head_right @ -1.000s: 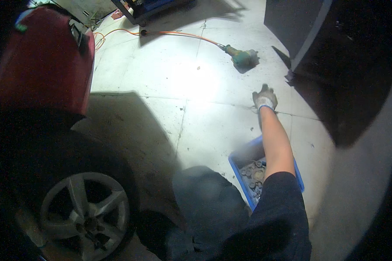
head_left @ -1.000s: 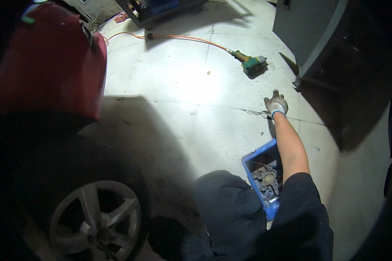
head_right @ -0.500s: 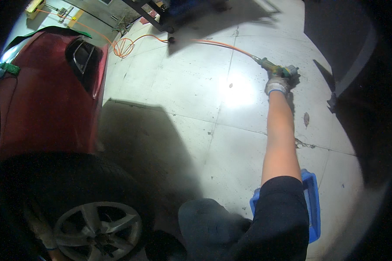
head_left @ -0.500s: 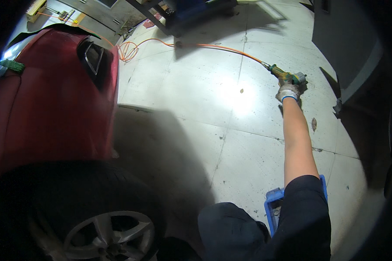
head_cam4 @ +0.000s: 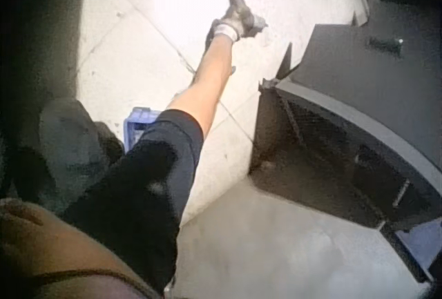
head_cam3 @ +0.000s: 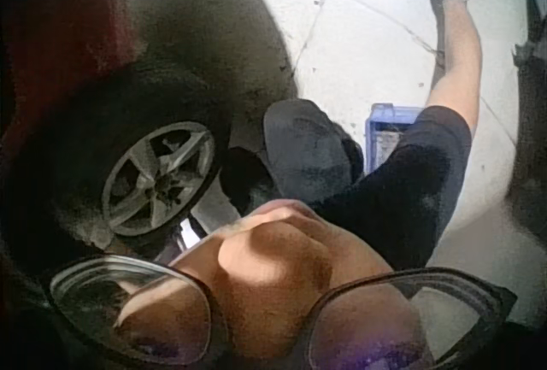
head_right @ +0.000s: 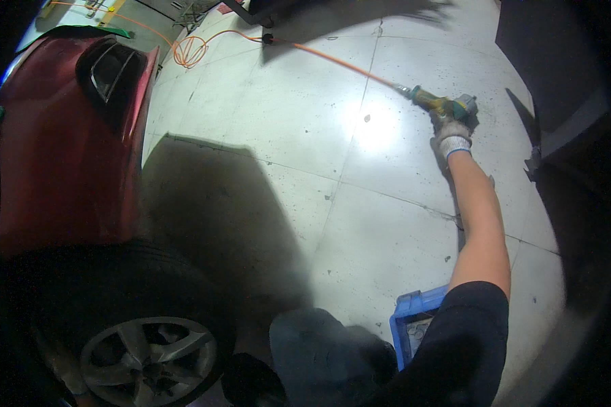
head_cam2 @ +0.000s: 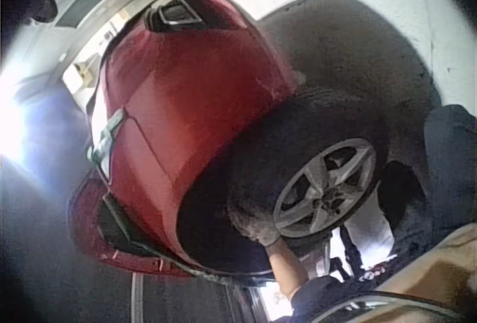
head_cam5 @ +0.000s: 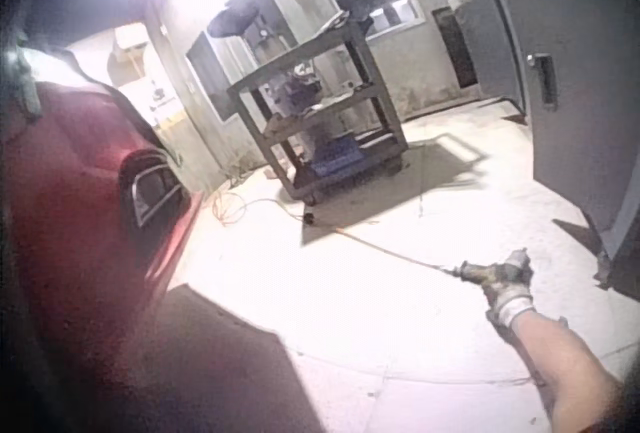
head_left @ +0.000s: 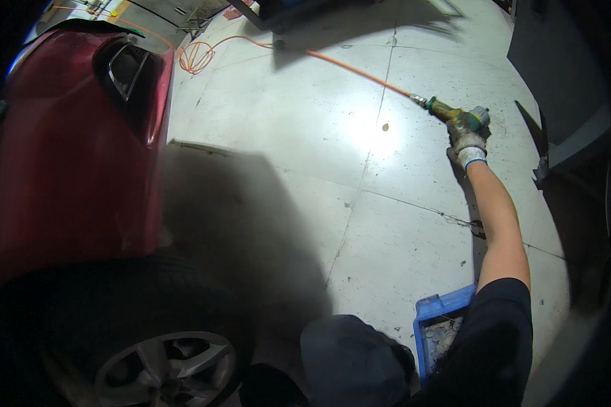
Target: The person lifts a car wheel and mounts it onto the hub of a red car. They then insert lug nuts by hand and tighten them with a pneumatic impact wrench. Finally, they use a pneumatic impact wrench to tighten the lug nuts further.
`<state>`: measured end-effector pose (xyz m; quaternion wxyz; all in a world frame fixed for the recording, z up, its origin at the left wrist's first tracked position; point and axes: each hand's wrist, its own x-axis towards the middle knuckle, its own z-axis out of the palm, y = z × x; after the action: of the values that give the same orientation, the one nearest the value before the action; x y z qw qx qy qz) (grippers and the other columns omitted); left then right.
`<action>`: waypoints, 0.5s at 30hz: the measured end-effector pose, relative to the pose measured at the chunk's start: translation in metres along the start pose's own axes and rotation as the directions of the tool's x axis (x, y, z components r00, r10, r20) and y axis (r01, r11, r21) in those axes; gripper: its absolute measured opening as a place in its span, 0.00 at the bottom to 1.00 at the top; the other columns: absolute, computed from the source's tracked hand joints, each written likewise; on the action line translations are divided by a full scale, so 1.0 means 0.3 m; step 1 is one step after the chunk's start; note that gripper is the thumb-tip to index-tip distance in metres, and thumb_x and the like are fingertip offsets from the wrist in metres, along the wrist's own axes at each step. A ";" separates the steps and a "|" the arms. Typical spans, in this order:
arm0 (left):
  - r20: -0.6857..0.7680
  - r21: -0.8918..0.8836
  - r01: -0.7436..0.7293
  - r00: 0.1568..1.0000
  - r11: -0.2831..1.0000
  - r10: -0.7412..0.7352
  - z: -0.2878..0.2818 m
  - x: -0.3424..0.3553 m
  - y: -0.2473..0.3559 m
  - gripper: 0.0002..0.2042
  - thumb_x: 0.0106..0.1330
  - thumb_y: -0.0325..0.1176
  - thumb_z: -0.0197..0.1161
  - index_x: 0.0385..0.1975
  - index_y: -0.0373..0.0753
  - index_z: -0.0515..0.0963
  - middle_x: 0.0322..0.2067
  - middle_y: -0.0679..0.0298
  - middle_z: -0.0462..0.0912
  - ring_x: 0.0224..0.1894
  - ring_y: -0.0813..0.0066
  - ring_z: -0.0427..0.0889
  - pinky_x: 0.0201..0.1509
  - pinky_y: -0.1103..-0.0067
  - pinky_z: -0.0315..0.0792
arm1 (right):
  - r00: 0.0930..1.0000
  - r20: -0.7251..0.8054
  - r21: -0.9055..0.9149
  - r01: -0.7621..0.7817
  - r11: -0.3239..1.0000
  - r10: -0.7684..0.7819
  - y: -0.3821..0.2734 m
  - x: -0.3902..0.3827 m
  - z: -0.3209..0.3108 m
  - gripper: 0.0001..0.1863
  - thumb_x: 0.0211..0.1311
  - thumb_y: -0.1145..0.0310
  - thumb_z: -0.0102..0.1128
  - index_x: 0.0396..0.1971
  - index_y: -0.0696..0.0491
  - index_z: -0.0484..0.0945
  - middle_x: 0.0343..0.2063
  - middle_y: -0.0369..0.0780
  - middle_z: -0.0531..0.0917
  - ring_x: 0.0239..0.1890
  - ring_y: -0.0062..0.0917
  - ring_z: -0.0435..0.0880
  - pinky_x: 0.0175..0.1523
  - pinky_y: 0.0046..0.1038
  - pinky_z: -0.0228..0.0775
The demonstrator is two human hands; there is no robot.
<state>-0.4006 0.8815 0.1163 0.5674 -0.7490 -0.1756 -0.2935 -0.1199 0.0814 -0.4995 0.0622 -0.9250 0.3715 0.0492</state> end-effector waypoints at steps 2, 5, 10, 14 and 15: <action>-0.042 0.139 -0.175 0.982 0.975 0.182 0.035 -0.010 -0.026 0.27 0.73 0.30 0.54 0.71 0.46 0.58 0.72 0.55 0.55 0.72 0.57 0.58 0.73 0.61 0.61 | 0.959 0.110 -0.182 0.279 0.943 -0.262 0.018 -0.159 -0.086 0.42 0.55 0.50 0.65 0.69 0.28 0.55 0.66 0.48 0.66 0.58 0.42 0.77 0.58 0.41 0.75; -0.009 0.204 -0.249 0.967 0.947 0.256 0.031 -0.009 -0.041 0.28 0.72 0.33 0.56 0.71 0.48 0.59 0.73 0.57 0.53 0.72 0.56 0.58 0.72 0.60 0.63 | 0.841 0.423 -0.029 0.384 0.923 -0.337 0.058 -0.381 -0.158 0.44 0.51 0.52 0.68 0.68 0.23 0.55 0.71 0.45 0.55 0.57 0.48 0.78 0.59 0.41 0.75; 0.159 0.135 -0.052 0.987 0.989 0.030 -0.086 0.016 0.050 0.29 0.71 0.39 0.58 0.71 0.48 0.58 0.72 0.57 0.55 0.71 0.57 0.60 0.71 0.59 0.65 | 0.679 0.486 -0.070 0.658 0.750 -0.550 0.220 -0.686 -0.159 0.33 0.54 0.51 0.67 0.62 0.28 0.66 0.71 0.42 0.55 0.64 0.48 0.68 0.63 0.49 0.68; 0.268 -0.062 0.322 0.917 0.945 -0.295 -0.165 0.042 0.151 0.28 0.72 0.41 0.57 0.71 0.49 0.59 0.71 0.57 0.57 0.70 0.57 0.62 0.70 0.59 0.65 | 0.875 0.071 -0.024 0.482 0.876 -0.479 0.232 -0.845 -0.142 0.20 0.58 0.49 0.62 0.44 0.45 0.82 0.60 0.44 0.74 0.62 0.48 0.69 0.63 0.49 0.64; 0.262 -0.008 0.271 0.929 0.962 -0.260 -0.185 0.045 0.164 0.28 0.72 0.41 0.56 0.71 0.49 0.59 0.71 0.57 0.58 0.70 0.57 0.62 0.70 0.59 0.65 | 0.906 0.372 0.048 0.198 0.979 -0.202 0.202 -0.839 -0.121 0.27 0.59 0.45 0.60 0.50 0.50 0.80 0.55 0.48 0.78 0.59 0.47 0.74 0.64 0.43 0.64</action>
<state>-0.3742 0.8133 0.0984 0.4781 -0.7625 -0.3413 -0.2710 -0.3412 0.2040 -0.4338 0.1411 -0.9314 0.2564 0.2165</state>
